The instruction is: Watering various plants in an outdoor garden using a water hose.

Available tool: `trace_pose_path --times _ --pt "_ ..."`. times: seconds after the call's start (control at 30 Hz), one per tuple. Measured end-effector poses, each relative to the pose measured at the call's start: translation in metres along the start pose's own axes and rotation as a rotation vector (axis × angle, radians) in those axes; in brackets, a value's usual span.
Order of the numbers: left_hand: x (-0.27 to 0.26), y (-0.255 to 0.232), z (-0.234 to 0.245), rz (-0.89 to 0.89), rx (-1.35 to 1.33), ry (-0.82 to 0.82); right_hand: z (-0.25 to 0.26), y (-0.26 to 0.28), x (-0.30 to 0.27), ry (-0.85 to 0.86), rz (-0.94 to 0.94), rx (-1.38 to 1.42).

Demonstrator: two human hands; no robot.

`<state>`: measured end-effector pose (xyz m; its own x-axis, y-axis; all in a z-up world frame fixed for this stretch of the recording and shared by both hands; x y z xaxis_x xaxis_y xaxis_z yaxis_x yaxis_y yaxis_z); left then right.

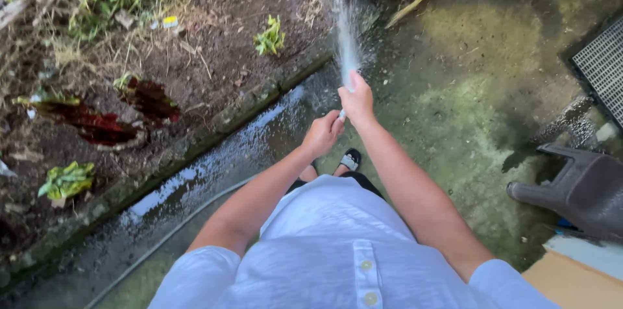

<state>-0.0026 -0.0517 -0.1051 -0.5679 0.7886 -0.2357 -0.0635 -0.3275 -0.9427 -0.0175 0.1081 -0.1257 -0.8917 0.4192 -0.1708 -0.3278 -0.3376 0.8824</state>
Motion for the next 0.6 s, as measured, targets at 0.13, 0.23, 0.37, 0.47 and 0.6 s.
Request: trace_pose_path --times 0.13,0.23,0.37,0.47,0.6 --pt "-0.014 0.033 -0.017 0.071 0.015 0.037 -0.013 -0.01 -0.028 0.116 -0.164 -0.007" --pt "-0.025 0.049 -0.029 0.13 0.053 0.074 -0.031 -0.048 -0.034 0.214 -0.212 0.008" --pt "-0.061 0.056 -0.039 0.176 0.089 0.002 -0.061 -0.079 -0.05 0.31 -0.107 0.074" --pt "-0.079 0.069 -0.052 0.213 0.111 -0.086 -0.07 -0.078 -0.064 0.392 -0.11 0.073" --pt "-0.093 0.074 -0.082 0.236 0.151 -0.157 -0.076 -0.13 -0.074 0.442 -0.053 0.095"
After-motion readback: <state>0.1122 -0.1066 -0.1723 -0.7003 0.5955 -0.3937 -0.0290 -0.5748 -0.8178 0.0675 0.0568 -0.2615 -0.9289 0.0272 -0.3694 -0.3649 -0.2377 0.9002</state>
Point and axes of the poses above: each hand's wrist, its own x-axis towards the middle knuckle, its own z-axis out of the back of the hand, y = z × x, the point moved 7 cm from there along x, towards the middle knuckle, and after that the axes turned 14 degrees about y, right-handed, at the moved point
